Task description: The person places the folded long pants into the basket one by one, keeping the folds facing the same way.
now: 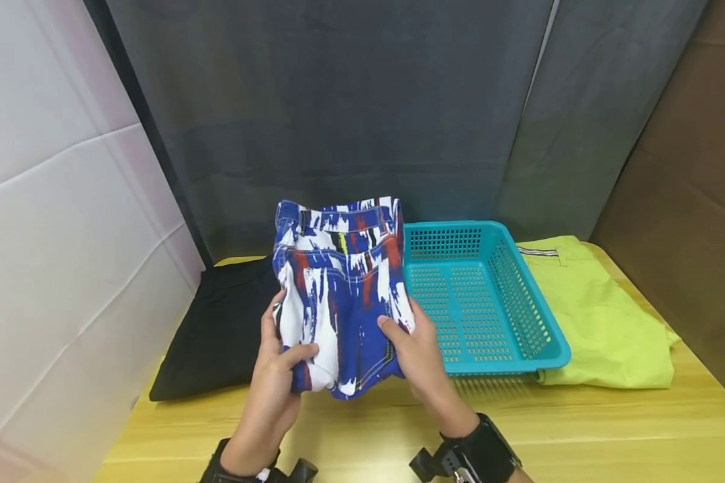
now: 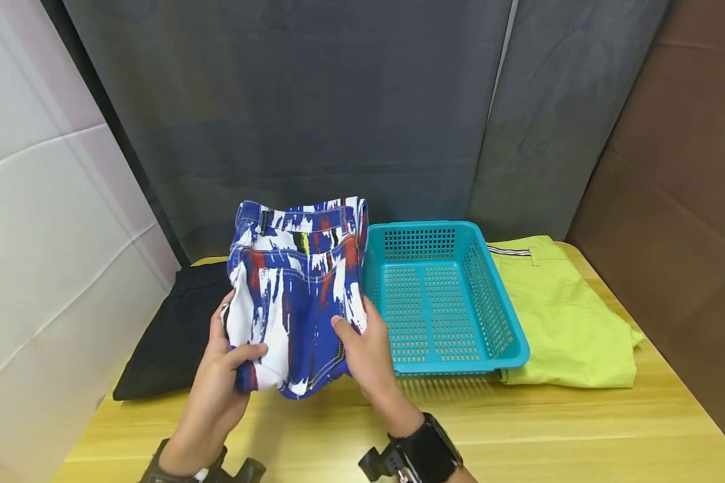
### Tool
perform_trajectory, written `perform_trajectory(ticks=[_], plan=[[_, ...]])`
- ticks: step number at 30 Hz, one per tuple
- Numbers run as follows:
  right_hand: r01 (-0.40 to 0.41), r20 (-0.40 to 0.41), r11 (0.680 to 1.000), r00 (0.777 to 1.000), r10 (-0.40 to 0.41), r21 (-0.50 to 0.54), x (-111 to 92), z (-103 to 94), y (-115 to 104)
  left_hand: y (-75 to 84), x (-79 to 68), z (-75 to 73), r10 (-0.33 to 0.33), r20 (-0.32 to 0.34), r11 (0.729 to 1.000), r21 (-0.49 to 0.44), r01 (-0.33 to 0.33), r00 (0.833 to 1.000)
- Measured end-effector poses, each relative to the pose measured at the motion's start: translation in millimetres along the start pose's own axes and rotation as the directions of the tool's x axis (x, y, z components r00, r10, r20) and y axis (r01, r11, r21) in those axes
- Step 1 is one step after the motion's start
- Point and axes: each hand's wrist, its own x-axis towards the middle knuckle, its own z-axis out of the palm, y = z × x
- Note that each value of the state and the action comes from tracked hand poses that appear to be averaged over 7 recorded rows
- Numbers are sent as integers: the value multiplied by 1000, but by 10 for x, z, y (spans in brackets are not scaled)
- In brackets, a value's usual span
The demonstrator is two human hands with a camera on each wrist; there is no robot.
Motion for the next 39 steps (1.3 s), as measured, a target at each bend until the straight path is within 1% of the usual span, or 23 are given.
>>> perform_trajectory(ticks=[6,9,11,13,15,18,21,24,27,29,32,39], plan=[[4,-39,1000,999,-5,-20,30,-181,-97,26,9,101,13,76,999,-50,-9,997],[11,-58,999,998,-14,-49,65,-263,-120,13,50,129,29,132,999,-33,-25,991],[10,-73,997,997,-16,-81,70,-253,-136,4,68,68,42,189,999,-21,-39,981],[0,-85,994,996,-10,-109,67,-240,-158,-7,91,0,55,256,998,6,-59,965],[-10,-99,991,995,-4,-135,61,-226,-179,-16,114,-70,61,322,997,31,-75,945],[-13,-116,985,993,-7,-169,46,-205,-212,-23,151,-172,59,418,994,55,-90,906],[-15,-131,977,991,-13,-211,23,-183,-253,-22,188,-260,55,493,994,59,-96,868],[-14,-140,965,990,-23,-260,1,-150,-295,-8,227,-324,62,548,993,53,-109,834],[-26,-144,956,989,-17,-293,-24,-136,-335,26,215,-334,65,572,991,58,-119,817],[-31,-150,950,989,-17,-311,-43,-120,-358,45,200,-339,57,580,991,62,-114,813],[-46,-149,945,989,-2,-323,-60,-117,-379,69,187,-335,45,582,991,74,-108,812],[-46,-130,947,991,5,-318,-69,-113,-391,98,173,-337,33,565,990,97,-106,824]])
